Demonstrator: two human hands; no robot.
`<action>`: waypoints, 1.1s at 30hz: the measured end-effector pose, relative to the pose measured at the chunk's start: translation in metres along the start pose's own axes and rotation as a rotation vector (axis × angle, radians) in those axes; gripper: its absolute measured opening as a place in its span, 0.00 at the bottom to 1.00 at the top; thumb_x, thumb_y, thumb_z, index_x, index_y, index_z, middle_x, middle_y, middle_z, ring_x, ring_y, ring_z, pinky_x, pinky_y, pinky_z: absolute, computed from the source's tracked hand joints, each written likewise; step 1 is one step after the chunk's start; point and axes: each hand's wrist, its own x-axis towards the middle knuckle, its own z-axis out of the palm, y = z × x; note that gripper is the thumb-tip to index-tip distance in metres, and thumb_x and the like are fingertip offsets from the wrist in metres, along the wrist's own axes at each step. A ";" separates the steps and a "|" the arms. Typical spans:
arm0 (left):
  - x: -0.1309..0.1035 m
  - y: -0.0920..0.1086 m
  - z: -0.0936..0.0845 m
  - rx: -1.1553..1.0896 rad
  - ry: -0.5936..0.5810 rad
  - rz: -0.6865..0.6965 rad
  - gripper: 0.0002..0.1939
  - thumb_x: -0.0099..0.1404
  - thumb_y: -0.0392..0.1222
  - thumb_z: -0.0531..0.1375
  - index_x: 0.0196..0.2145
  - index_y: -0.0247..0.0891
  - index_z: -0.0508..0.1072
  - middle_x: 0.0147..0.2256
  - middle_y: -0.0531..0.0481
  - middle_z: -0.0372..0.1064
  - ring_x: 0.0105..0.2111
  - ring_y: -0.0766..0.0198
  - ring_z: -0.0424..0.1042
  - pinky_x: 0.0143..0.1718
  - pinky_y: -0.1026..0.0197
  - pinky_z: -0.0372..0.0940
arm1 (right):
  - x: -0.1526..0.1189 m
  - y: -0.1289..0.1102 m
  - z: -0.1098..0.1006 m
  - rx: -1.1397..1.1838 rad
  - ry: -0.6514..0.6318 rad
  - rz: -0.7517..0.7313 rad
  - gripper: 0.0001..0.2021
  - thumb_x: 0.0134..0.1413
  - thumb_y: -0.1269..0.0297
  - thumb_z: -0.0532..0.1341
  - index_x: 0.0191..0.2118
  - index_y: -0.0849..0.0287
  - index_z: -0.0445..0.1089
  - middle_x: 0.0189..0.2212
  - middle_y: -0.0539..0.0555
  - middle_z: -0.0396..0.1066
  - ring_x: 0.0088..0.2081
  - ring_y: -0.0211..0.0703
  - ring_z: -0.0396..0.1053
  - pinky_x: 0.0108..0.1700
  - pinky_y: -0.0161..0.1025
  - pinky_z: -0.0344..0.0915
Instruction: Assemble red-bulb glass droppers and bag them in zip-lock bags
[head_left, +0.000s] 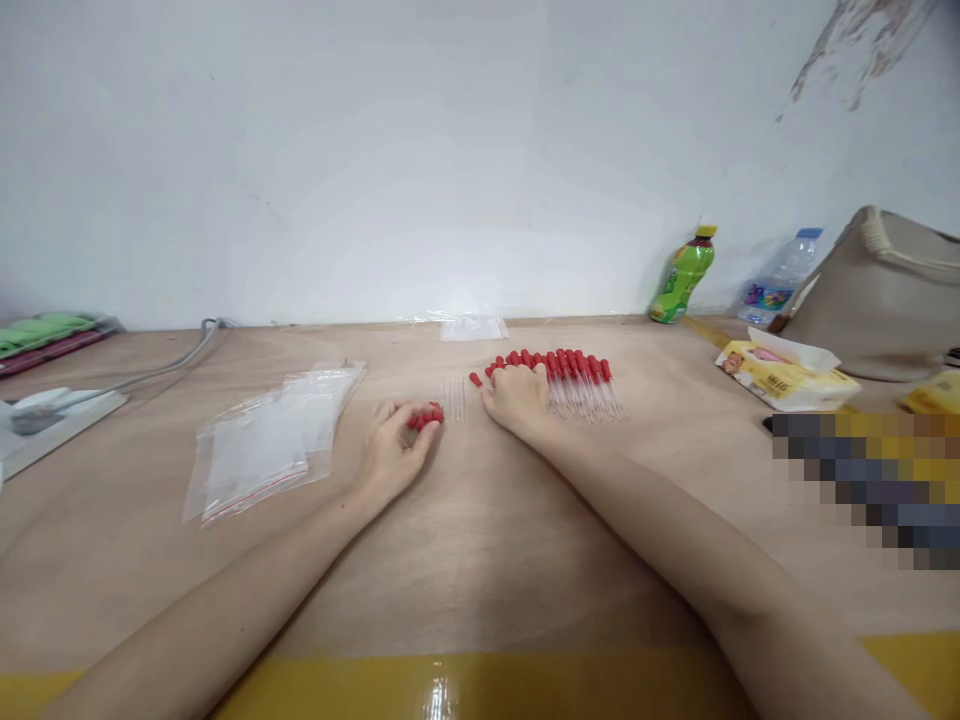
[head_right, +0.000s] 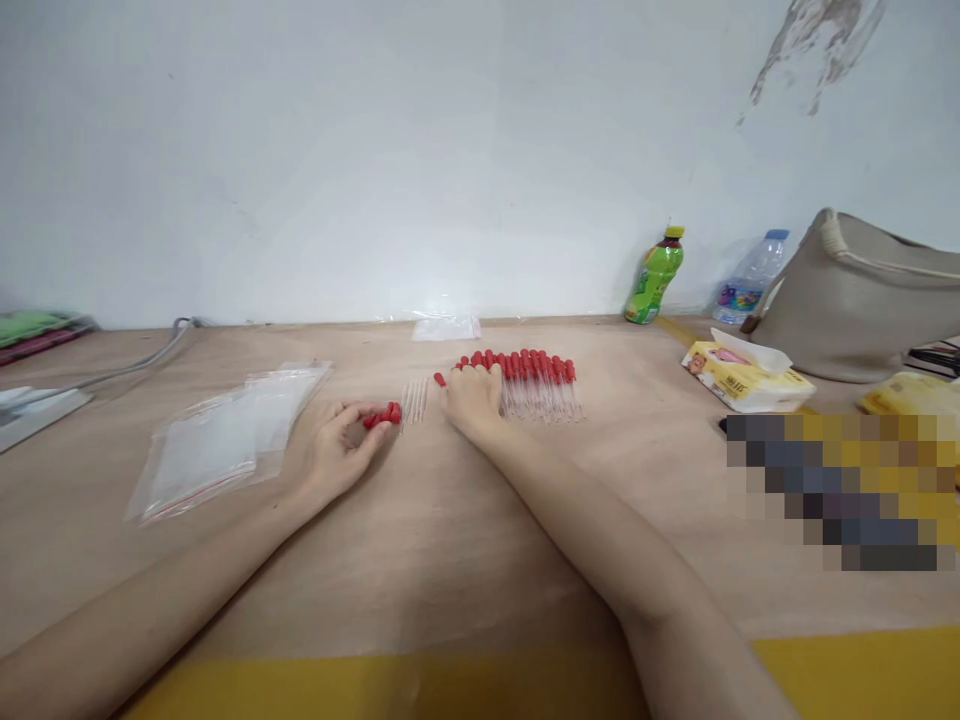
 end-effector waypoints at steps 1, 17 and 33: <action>0.002 -0.002 -0.002 0.059 0.036 -0.036 0.07 0.58 0.41 0.57 0.34 0.37 0.72 0.31 0.48 0.66 0.35 0.59 0.64 0.41 0.56 0.60 | 0.006 -0.003 0.002 -0.020 -0.023 0.028 0.12 0.52 0.60 0.53 0.28 0.61 0.70 0.28 0.58 0.71 0.34 0.46 0.65 0.42 0.46 0.46; 0.009 -0.043 0.013 -0.063 -0.106 -0.220 0.10 0.62 0.39 0.49 0.35 0.35 0.67 0.36 0.45 0.68 0.41 0.59 0.67 0.45 0.55 0.61 | 0.016 -0.013 0.005 -0.029 -0.100 0.078 0.13 0.52 0.64 0.51 0.29 0.63 0.71 0.28 0.60 0.72 0.31 0.47 0.68 0.43 0.47 0.45; 0.015 -0.041 0.006 -0.225 -0.007 -0.340 0.11 0.57 0.36 0.54 0.39 0.34 0.66 0.38 0.44 0.70 0.39 0.60 0.71 0.41 0.56 0.67 | 0.031 -0.047 0.000 0.166 -0.428 0.260 0.11 0.44 0.63 0.57 0.34 0.60 0.71 0.35 0.61 0.72 0.38 0.50 0.68 0.45 0.49 0.50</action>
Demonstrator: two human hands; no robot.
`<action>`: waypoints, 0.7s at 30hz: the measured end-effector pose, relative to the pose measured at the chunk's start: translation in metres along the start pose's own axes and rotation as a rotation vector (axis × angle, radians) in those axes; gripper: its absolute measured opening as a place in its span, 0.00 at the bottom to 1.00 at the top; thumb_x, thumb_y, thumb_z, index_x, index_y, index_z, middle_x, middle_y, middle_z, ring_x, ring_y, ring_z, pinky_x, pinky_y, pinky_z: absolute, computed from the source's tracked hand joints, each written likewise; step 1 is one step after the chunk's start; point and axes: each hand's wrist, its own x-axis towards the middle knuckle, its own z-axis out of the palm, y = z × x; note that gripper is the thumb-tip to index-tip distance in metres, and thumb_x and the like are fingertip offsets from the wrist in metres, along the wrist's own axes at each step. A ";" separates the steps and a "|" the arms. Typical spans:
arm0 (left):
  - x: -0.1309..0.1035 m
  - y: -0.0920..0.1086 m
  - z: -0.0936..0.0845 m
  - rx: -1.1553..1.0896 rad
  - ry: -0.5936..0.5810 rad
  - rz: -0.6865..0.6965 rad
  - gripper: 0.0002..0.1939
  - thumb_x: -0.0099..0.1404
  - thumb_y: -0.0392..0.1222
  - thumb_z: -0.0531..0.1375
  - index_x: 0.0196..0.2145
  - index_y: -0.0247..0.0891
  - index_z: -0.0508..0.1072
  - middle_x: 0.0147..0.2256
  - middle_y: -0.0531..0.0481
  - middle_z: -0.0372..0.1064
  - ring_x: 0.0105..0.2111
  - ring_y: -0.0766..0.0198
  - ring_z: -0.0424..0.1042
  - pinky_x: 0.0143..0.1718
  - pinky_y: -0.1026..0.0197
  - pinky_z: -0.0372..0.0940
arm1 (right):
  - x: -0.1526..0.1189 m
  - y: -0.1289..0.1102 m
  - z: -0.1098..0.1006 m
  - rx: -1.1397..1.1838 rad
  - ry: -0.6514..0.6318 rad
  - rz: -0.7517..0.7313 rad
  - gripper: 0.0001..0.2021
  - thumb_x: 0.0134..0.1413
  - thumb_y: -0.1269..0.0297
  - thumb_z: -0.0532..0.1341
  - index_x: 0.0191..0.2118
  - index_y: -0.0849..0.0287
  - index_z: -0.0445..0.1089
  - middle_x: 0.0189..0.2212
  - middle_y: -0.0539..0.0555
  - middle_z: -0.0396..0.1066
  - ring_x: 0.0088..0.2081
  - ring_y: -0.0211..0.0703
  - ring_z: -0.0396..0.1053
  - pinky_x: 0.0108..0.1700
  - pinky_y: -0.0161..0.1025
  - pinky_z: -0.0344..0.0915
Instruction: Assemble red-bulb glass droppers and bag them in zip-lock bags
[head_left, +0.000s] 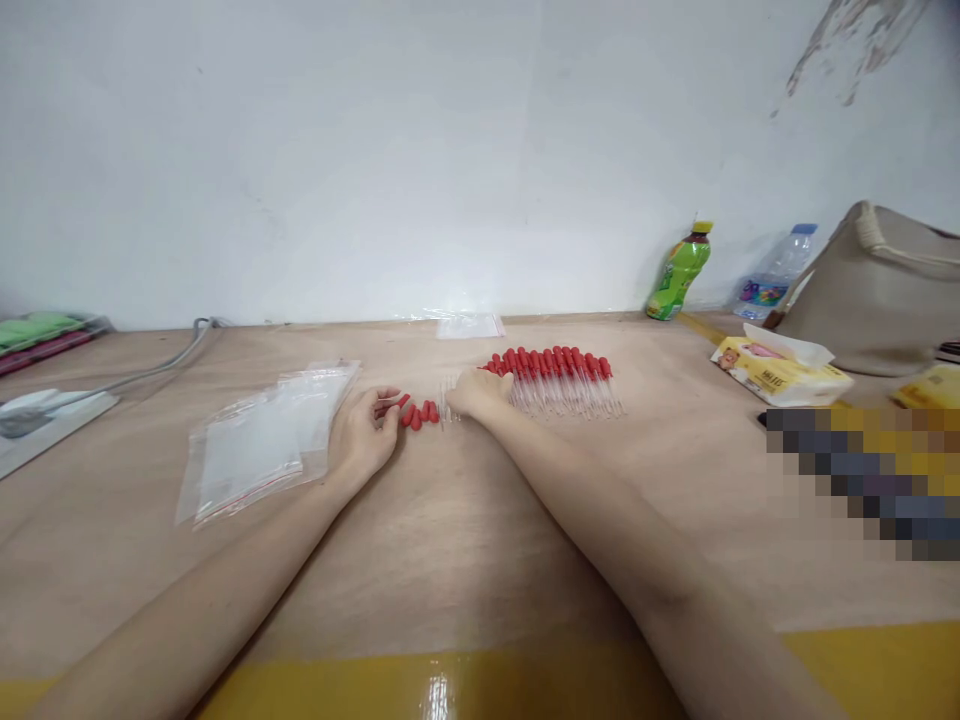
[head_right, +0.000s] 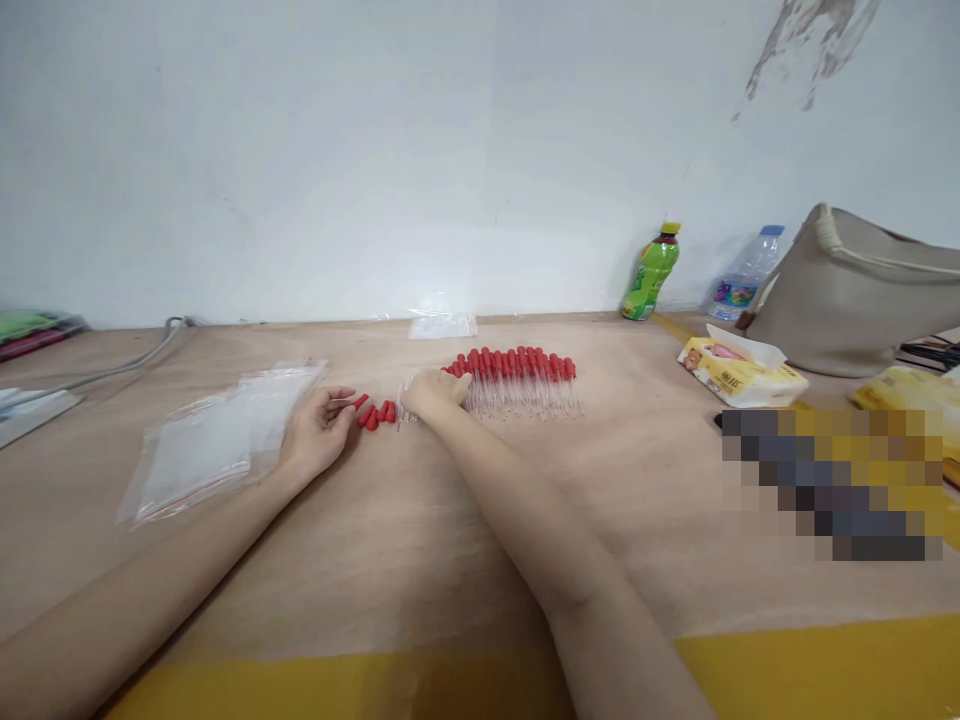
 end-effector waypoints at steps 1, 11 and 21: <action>-0.001 0.000 0.000 -0.008 0.020 0.039 0.11 0.57 0.36 0.53 0.40 0.34 0.66 0.39 0.44 0.69 0.39 0.60 0.71 0.41 0.56 0.67 | 0.000 -0.001 -0.001 0.003 -0.014 0.003 0.11 0.44 0.63 0.57 0.34 0.60 0.71 0.36 0.61 0.72 0.38 0.51 0.68 0.45 0.49 0.51; -0.037 0.034 0.002 0.017 -0.245 0.541 0.14 0.59 0.32 0.53 0.42 0.36 0.69 0.42 0.44 0.65 0.43 0.61 0.67 0.46 0.58 0.63 | -0.053 0.045 -0.021 0.085 0.165 -0.251 0.13 0.55 0.65 0.48 0.41 0.67 0.62 0.34 0.63 0.70 0.35 0.48 0.68 0.35 0.39 0.58; -0.039 0.035 0.011 0.150 -0.408 0.497 0.10 0.60 0.41 0.55 0.37 0.38 0.74 0.41 0.44 0.67 0.41 0.58 0.67 0.44 0.55 0.63 | -0.089 0.129 0.002 0.298 0.411 -0.677 0.11 0.56 0.68 0.49 0.43 0.61 0.63 0.35 0.57 0.69 0.37 0.42 0.65 0.41 0.40 0.60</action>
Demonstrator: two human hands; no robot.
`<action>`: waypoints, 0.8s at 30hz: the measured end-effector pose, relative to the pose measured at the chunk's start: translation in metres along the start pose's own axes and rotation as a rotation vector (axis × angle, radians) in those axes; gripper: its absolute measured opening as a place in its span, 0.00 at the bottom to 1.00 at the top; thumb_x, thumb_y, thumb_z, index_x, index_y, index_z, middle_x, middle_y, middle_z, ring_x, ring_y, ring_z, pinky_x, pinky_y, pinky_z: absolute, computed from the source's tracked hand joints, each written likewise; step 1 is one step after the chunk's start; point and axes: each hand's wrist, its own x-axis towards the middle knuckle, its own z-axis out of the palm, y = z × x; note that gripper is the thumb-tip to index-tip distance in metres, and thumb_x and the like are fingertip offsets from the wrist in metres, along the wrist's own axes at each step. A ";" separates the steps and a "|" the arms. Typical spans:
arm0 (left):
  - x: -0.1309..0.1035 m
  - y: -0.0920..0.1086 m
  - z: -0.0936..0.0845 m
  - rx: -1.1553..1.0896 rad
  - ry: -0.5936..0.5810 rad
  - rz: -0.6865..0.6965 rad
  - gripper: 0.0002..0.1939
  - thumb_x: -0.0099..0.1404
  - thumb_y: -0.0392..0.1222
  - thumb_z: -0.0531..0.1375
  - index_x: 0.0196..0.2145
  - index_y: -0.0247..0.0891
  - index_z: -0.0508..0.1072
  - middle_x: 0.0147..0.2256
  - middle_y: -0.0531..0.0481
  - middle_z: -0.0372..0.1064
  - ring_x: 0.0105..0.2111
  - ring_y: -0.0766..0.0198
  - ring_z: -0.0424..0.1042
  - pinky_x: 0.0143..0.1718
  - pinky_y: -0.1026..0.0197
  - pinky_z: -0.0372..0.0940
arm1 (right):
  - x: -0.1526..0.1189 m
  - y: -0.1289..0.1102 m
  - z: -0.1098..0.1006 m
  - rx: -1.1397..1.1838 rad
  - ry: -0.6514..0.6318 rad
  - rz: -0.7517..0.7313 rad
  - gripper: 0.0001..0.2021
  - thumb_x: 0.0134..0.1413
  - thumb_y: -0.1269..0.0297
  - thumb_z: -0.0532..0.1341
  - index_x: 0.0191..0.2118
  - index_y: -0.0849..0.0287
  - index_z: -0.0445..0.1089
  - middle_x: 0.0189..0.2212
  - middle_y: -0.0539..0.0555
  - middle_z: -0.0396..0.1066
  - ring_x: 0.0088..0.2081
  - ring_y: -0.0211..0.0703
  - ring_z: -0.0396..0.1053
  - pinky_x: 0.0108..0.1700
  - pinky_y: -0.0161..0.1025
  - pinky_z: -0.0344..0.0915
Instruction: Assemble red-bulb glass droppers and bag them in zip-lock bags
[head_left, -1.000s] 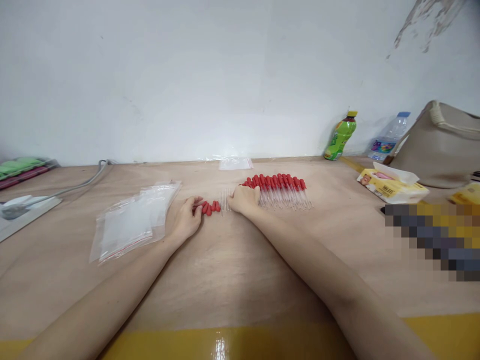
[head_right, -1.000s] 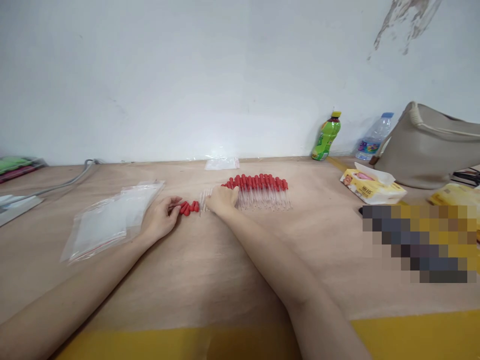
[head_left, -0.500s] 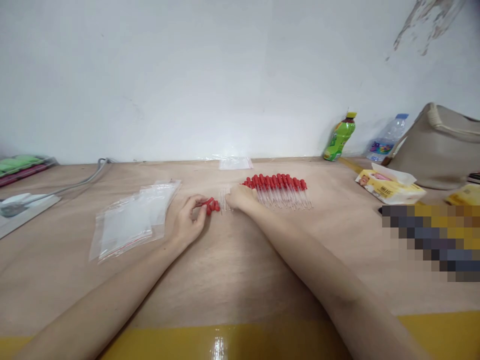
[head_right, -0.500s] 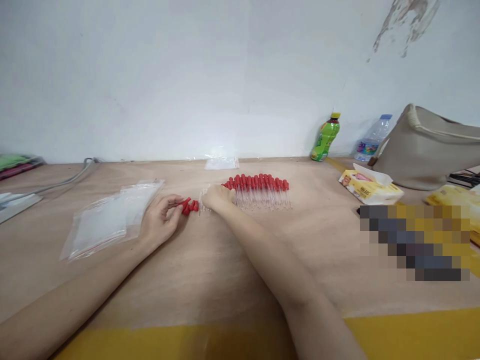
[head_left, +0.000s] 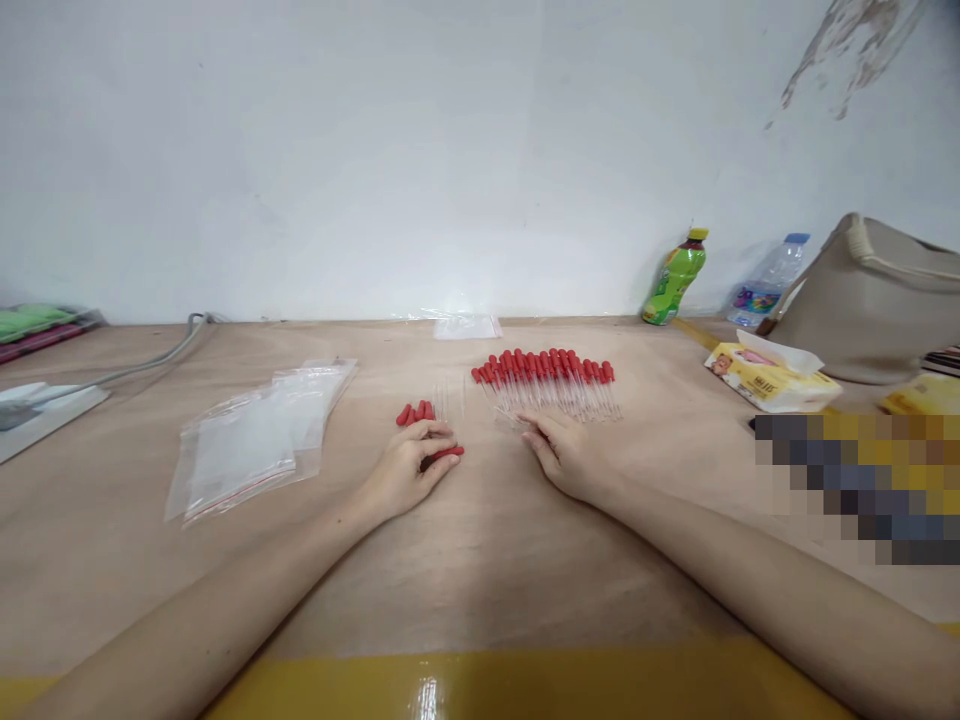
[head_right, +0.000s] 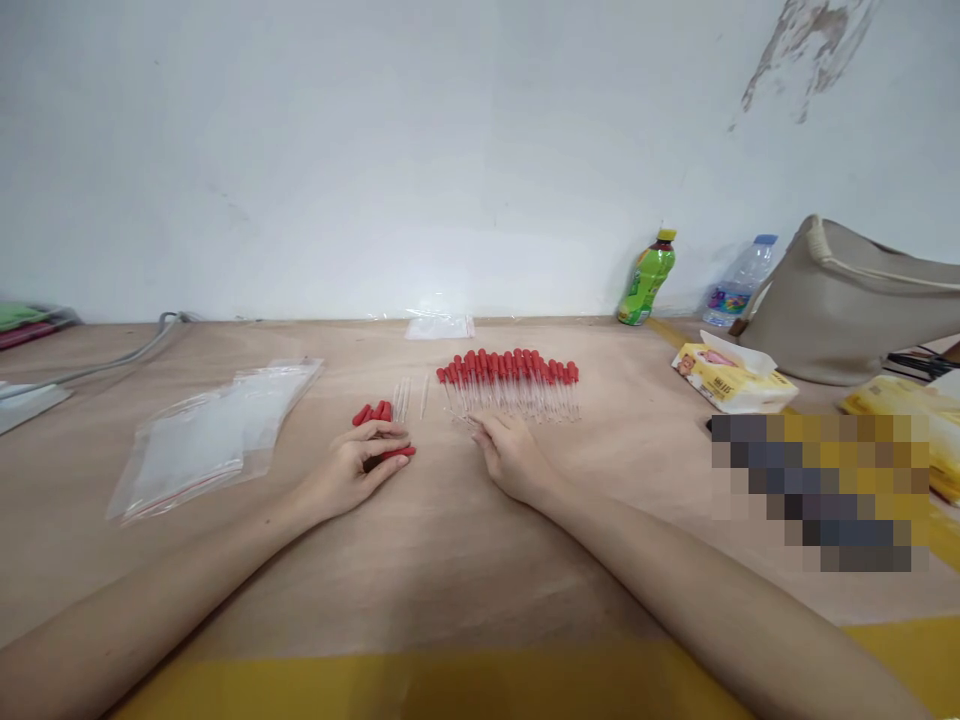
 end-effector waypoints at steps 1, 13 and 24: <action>0.001 0.001 0.001 -0.015 0.017 -0.012 0.10 0.60 0.41 0.55 0.35 0.38 0.74 0.39 0.45 0.68 0.40 0.59 0.68 0.43 0.55 0.63 | 0.000 -0.001 0.000 0.010 0.002 -0.004 0.10 0.56 0.69 0.49 0.42 0.61 0.64 0.35 0.57 0.69 0.37 0.42 0.65 0.40 0.39 0.60; 0.001 0.016 0.011 -0.500 -0.039 -0.209 0.08 0.65 0.42 0.50 0.38 0.36 0.62 0.32 0.48 0.67 0.33 0.64 0.69 0.36 0.59 0.65 | -0.002 -0.015 0.006 0.065 -0.079 -0.013 0.07 0.55 0.65 0.53 0.36 0.58 0.67 0.25 0.49 0.68 0.27 0.36 0.63 0.39 0.40 0.55; 0.001 0.012 0.015 -0.606 -0.017 -0.250 0.09 0.64 0.44 0.50 0.38 0.36 0.62 0.32 0.49 0.66 0.31 0.66 0.70 0.35 0.60 0.67 | -0.002 -0.015 0.007 0.038 -0.098 -0.040 0.07 0.56 0.64 0.53 0.35 0.58 0.67 0.25 0.49 0.68 0.26 0.35 0.63 0.38 0.39 0.52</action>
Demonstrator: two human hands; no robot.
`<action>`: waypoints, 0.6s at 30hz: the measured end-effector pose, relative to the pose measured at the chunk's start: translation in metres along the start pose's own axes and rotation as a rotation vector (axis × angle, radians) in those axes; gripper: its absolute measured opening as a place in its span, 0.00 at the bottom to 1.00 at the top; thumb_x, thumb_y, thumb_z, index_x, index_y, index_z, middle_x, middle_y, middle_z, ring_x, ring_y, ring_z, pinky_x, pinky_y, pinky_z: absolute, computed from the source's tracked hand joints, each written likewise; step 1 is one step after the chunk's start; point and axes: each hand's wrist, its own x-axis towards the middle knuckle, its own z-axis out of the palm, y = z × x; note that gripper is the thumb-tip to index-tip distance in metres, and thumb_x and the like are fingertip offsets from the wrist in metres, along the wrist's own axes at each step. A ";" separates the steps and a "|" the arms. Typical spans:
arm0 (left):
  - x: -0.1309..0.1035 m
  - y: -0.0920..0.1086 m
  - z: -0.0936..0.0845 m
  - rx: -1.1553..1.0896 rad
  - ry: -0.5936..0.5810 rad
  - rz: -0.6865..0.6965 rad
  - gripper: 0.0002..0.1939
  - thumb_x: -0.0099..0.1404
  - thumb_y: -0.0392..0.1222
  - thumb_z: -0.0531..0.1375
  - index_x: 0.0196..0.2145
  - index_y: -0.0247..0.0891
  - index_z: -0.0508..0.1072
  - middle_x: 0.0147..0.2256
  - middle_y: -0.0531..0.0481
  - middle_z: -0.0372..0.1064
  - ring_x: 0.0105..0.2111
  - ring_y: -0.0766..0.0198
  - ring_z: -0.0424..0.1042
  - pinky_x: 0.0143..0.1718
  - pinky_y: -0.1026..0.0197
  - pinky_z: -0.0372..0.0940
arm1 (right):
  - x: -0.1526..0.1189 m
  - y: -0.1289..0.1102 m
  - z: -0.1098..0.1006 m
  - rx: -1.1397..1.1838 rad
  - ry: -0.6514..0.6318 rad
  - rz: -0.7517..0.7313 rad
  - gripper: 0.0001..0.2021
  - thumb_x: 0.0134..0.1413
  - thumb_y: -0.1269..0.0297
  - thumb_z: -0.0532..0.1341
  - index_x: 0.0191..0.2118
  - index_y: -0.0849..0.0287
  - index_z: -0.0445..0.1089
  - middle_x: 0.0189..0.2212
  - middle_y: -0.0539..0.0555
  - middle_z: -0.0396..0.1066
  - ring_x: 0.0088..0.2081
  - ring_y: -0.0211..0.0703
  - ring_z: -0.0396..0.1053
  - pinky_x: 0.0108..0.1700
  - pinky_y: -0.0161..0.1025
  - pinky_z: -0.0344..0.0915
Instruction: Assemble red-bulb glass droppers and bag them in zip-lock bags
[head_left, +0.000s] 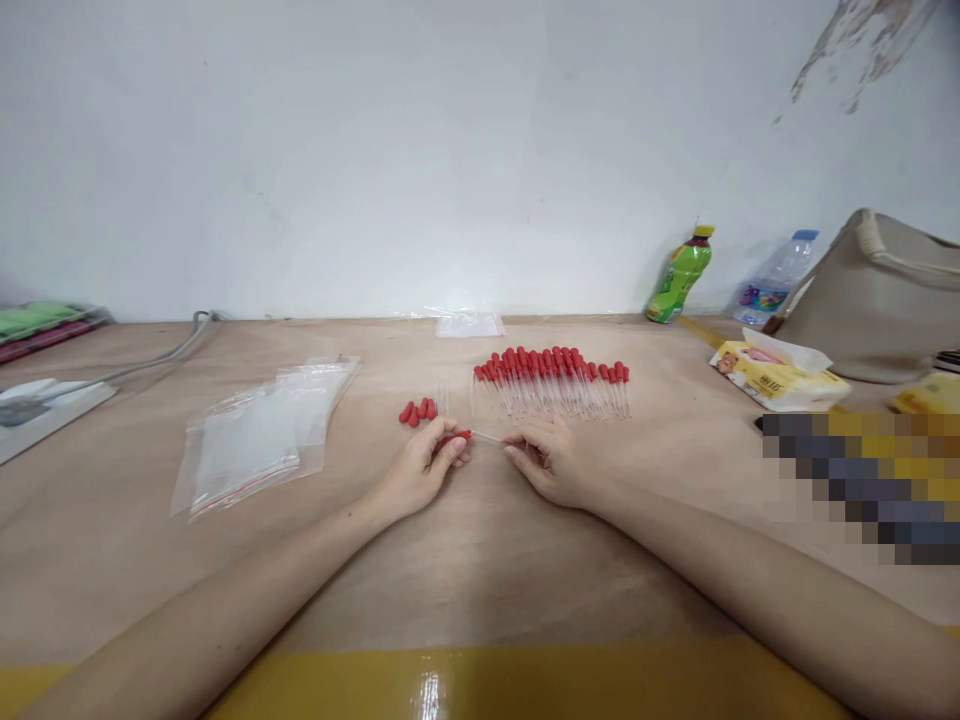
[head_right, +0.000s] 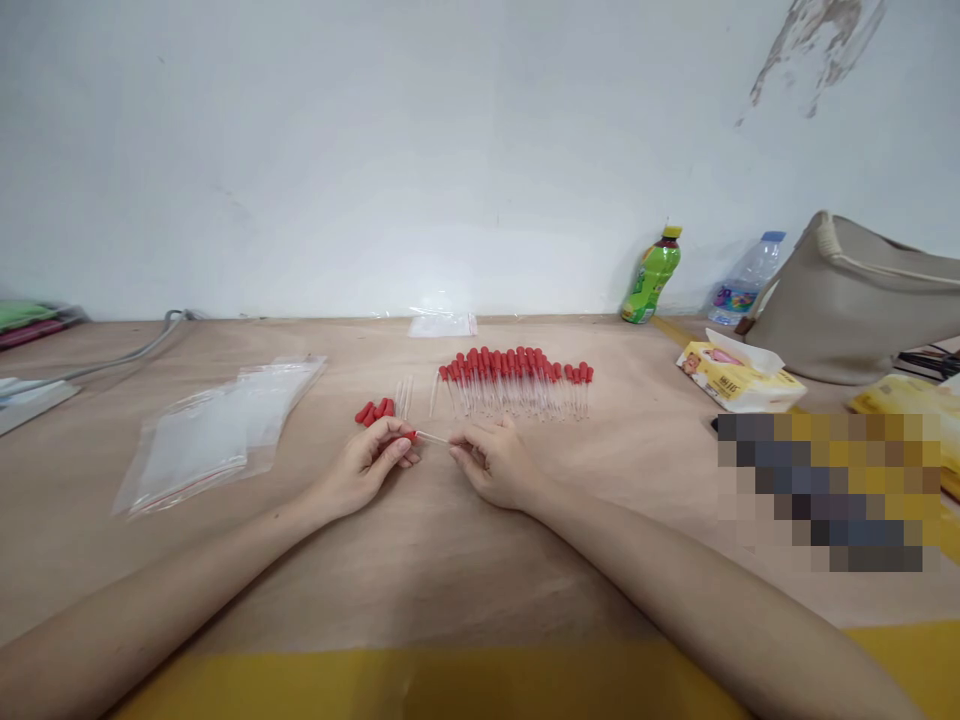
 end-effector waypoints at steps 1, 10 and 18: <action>0.000 0.000 0.000 0.004 -0.003 -0.003 0.10 0.64 0.44 0.51 0.38 0.35 0.63 0.32 0.49 0.66 0.31 0.66 0.70 0.35 0.60 0.67 | 0.000 0.000 0.000 0.005 0.002 -0.008 0.07 0.56 0.64 0.53 0.34 0.58 0.67 0.24 0.49 0.68 0.26 0.35 0.62 0.38 0.39 0.52; -0.003 0.002 -0.002 0.009 -0.053 -0.023 0.12 0.62 0.45 0.54 0.34 0.33 0.70 0.24 0.50 0.68 0.25 0.67 0.68 0.28 0.64 0.67 | 0.001 0.008 -0.001 0.079 -0.077 -0.071 0.07 0.56 0.64 0.54 0.33 0.57 0.69 0.25 0.47 0.70 0.25 0.34 0.63 0.40 0.40 0.51; -0.006 0.003 -0.003 0.100 -0.111 -0.035 0.11 0.61 0.44 0.55 0.35 0.35 0.72 0.23 0.52 0.68 0.23 0.68 0.68 0.26 0.66 0.66 | 0.005 0.005 -0.011 -0.138 -0.106 -0.171 0.10 0.56 0.66 0.53 0.36 0.56 0.72 0.27 0.50 0.71 0.27 0.35 0.63 0.37 0.40 0.48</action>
